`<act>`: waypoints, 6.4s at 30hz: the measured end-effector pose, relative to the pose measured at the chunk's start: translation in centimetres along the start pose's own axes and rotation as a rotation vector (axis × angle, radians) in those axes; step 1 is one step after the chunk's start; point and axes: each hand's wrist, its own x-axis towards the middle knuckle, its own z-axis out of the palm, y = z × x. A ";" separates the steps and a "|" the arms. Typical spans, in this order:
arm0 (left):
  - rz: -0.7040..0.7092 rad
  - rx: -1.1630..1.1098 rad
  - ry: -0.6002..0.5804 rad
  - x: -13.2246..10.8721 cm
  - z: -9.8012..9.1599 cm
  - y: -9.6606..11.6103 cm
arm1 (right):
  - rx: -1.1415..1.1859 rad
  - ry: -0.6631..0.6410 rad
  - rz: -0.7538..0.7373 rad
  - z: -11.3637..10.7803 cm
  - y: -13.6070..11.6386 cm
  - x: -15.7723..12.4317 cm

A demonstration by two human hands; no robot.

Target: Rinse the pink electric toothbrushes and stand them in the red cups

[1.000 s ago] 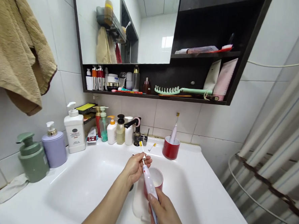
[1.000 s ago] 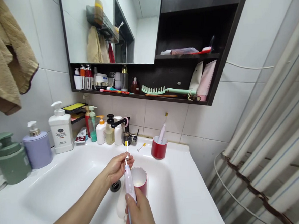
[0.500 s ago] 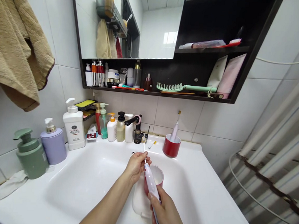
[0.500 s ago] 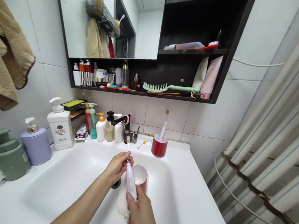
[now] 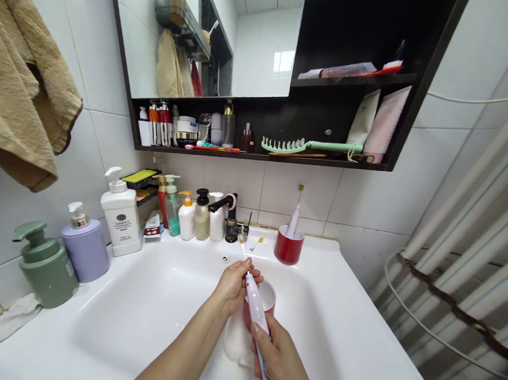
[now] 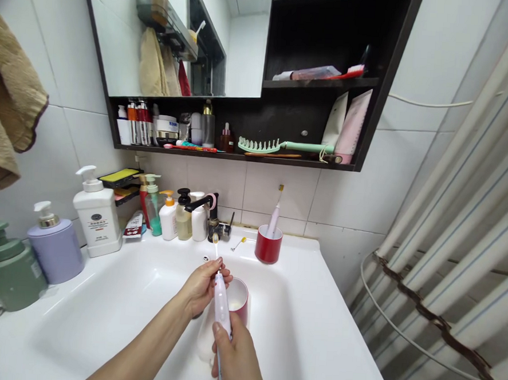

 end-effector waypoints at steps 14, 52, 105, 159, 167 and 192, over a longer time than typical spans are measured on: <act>0.055 0.027 -0.012 -0.8 0.8 -0.2 | 0.019 0.015 -0.066 -0.2 0.0 0.4; 0.151 0.160 -0.025 -0.9 1.0 -0.4 | 0.141 -0.040 -0.058 -0.3 -0.7 -0.1; 0.965 1.627 -0.221 9.6 12.2 -4.2 | -0.711 0.660 -0.175 -21.5 -6.8 11.0; 0.170 -0.041 -0.017 -0.2 -0.7 -1.7 | -0.182 -0.053 -0.047 -0.6 0.2 1.0; 0.158 -0.068 0.017 -0.4 -0.6 -1.6 | -0.070 -0.064 0.024 -0.1 -1.1 0.3; 0.168 -0.096 0.094 -0.1 -0.3 -1.5 | -0.158 -0.075 -0.014 -0.8 -0.6 0.6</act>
